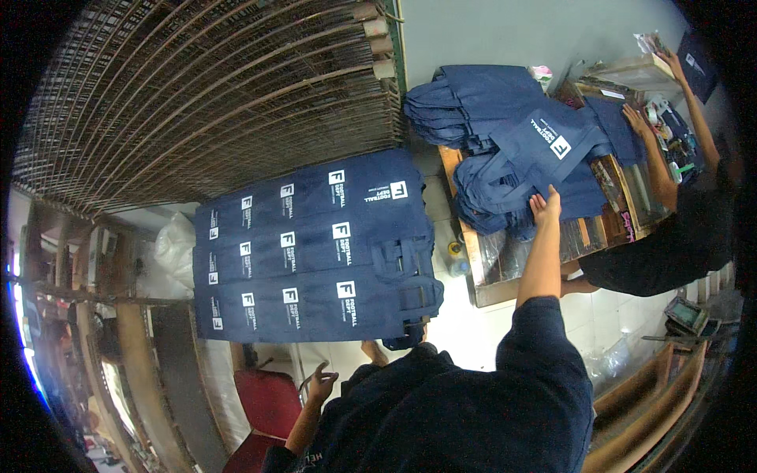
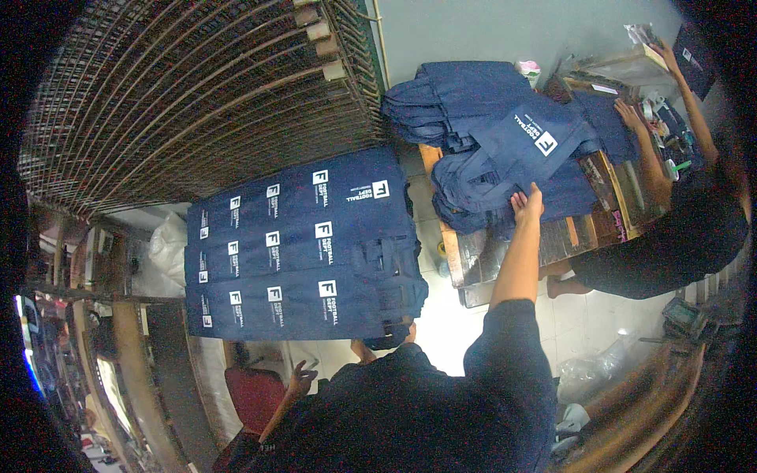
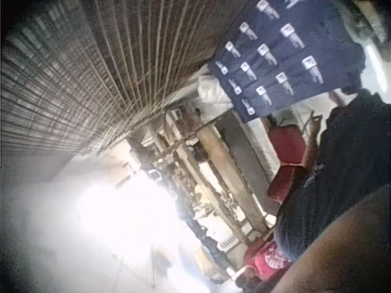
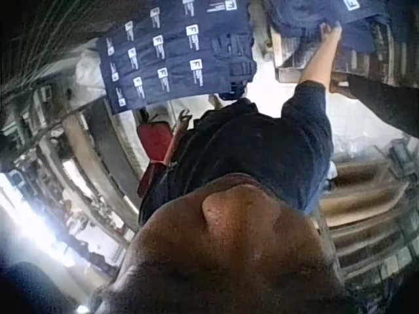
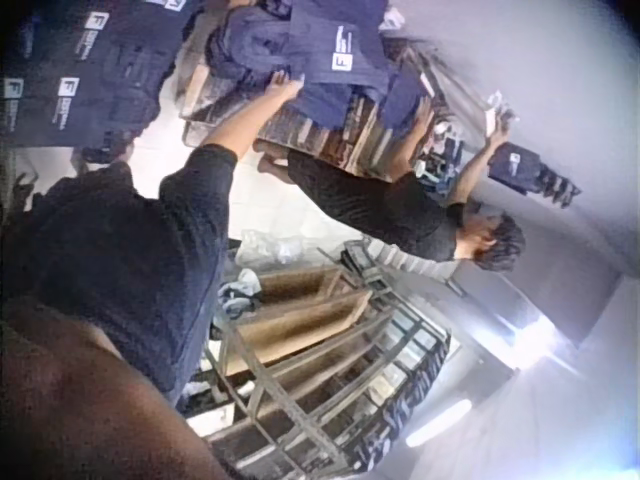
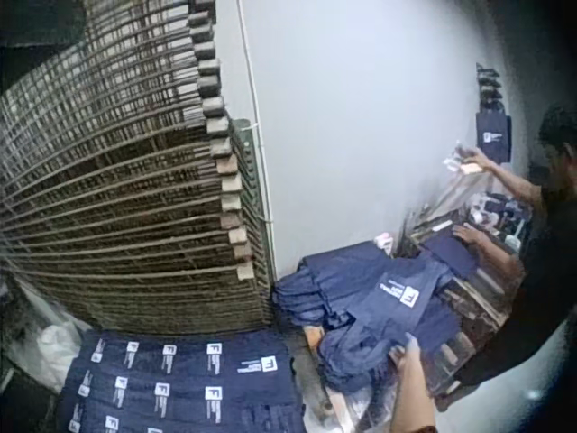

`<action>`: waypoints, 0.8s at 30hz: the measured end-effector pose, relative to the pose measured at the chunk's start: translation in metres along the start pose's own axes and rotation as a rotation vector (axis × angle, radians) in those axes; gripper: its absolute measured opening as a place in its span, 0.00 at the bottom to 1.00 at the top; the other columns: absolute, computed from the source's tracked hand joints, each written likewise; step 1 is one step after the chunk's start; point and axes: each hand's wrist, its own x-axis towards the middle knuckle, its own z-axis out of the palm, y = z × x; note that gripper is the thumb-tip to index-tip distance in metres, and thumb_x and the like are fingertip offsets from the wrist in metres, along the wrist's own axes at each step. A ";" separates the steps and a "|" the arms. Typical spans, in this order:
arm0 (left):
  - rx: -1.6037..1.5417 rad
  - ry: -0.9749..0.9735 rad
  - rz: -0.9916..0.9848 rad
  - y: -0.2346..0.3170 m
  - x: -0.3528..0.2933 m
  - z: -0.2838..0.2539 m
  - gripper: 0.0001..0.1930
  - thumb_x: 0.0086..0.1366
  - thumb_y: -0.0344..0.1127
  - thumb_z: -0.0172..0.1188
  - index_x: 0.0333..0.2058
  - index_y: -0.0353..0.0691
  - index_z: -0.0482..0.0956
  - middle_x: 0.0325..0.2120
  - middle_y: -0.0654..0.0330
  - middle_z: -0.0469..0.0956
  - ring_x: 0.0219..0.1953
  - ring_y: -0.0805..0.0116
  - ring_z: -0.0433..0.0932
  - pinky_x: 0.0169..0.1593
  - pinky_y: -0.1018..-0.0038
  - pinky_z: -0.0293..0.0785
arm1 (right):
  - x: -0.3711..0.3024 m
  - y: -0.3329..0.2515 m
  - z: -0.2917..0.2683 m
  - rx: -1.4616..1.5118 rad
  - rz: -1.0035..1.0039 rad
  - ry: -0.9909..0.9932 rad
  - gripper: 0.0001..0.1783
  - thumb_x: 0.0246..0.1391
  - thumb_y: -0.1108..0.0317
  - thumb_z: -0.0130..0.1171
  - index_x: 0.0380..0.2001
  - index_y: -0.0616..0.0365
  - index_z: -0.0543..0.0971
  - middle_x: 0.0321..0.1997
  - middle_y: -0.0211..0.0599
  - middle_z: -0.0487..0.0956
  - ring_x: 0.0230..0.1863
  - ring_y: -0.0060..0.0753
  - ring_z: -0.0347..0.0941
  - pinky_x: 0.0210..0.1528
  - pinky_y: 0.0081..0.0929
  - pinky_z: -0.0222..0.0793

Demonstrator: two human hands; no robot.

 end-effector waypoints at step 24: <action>0.071 0.086 0.064 -0.047 -0.027 -0.014 0.33 0.50 0.39 0.64 0.53 0.36 0.60 0.34 0.53 0.76 0.32 0.67 0.77 0.35 0.72 0.73 | 0.057 -0.034 0.018 -0.167 -0.100 0.038 0.08 0.36 0.73 0.57 0.25 0.60 0.72 0.32 0.35 0.72 0.34 0.33 0.69 0.37 0.31 0.72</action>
